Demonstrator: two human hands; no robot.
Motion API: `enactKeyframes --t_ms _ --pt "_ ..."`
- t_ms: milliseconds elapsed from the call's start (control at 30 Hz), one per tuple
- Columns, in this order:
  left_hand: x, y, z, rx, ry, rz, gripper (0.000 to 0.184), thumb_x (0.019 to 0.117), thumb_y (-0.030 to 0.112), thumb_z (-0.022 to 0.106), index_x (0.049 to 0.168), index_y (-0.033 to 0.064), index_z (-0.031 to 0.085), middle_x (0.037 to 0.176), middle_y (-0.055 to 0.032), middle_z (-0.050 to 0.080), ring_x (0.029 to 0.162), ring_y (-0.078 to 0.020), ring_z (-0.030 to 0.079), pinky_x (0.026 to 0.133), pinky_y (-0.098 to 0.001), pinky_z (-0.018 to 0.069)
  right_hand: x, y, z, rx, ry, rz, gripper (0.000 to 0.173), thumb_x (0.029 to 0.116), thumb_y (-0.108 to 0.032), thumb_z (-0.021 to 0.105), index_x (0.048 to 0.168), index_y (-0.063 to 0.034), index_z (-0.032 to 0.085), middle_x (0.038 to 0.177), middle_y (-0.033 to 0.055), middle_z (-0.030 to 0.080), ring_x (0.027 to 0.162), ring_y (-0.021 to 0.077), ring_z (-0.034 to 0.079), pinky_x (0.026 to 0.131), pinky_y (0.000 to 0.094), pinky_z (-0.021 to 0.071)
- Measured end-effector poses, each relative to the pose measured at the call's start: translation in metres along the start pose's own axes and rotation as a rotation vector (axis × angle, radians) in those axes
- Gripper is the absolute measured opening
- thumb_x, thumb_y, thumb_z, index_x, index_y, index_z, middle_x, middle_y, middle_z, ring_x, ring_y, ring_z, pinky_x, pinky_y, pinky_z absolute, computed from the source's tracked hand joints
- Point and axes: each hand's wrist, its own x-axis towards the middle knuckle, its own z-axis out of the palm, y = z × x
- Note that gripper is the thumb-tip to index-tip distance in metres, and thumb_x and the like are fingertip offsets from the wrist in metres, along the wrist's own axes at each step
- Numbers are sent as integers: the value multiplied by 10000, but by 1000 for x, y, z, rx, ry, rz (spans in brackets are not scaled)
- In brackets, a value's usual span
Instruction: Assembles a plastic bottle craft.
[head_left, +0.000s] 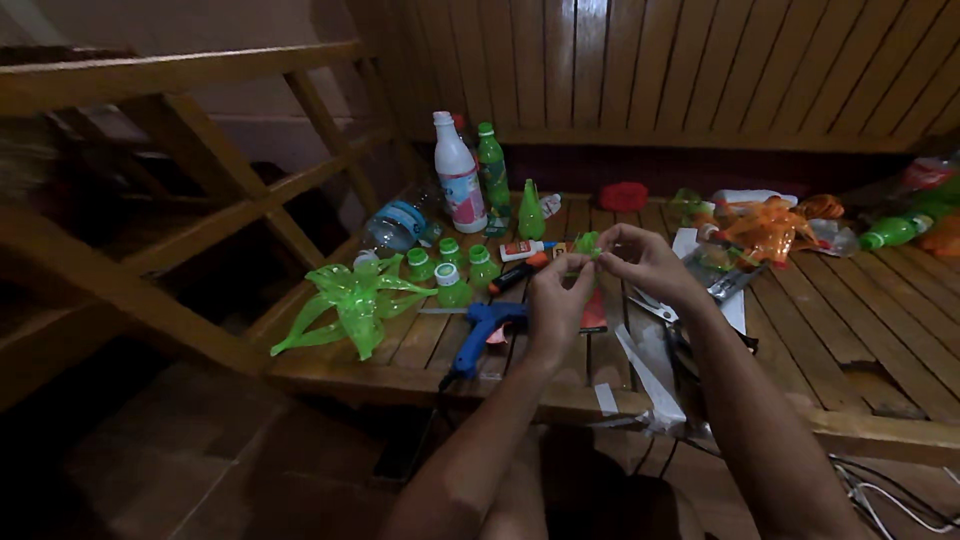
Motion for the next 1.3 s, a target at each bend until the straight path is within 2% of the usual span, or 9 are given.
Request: enactKeyframes --t_ms 300,500,733,1000,1133,1300 --pt "-1 -2 0 65 -4 45 132 1003 127 663 1082 30 705 972 -47 716 766 -57 642 715 -240 532 -1 -2 1 -73 13 -1 120 933 -93 627 1017 -8 633 886 -20 632 719 -31 588 659 152 519" --pt "-1 -2 1 104 -13 49 132 1000 131 673 1085 39 715 1020 -59 726 820 -79 674 759 -269 559 0 3 0 -93 19 -51 86 908 -84 634 970 -25 634 814 -38 612 662 -46 549 608 136 485" --pt "-2 -1 0 128 -24 56 154 997 140 676 1102 33 713 1031 -76 730 842 -114 689 778 -315 571 0 2 2 -133 57 -85 97 902 -78 655 957 1 654 874 -2 620 685 -39 542 616 129 475" --pt "-2 -3 2 114 1 73 134 997 126 673 1094 43 714 1025 -62 732 848 -89 688 778 -281 567 0 5 4 -107 88 -103 65 907 -71 645 944 -18 649 839 -25 616 655 -49 536 596 123 474" --pt "-1 -4 3 115 11 92 136 996 121 673 1095 38 714 1025 -64 733 853 -90 690 781 -279 568 0 4 4 -109 91 -106 70 909 -73 650 945 -14 661 889 -10 621 672 -46 540 603 119 478" --pt "-1 -4 3 104 15 90 131 990 126 684 1079 35 714 1016 -62 730 845 -91 688 783 -281 569 -1 3 5 -87 90 -106 63 914 -73 643 945 -20 656 876 -21 627 672 -49 547 609 120 483"
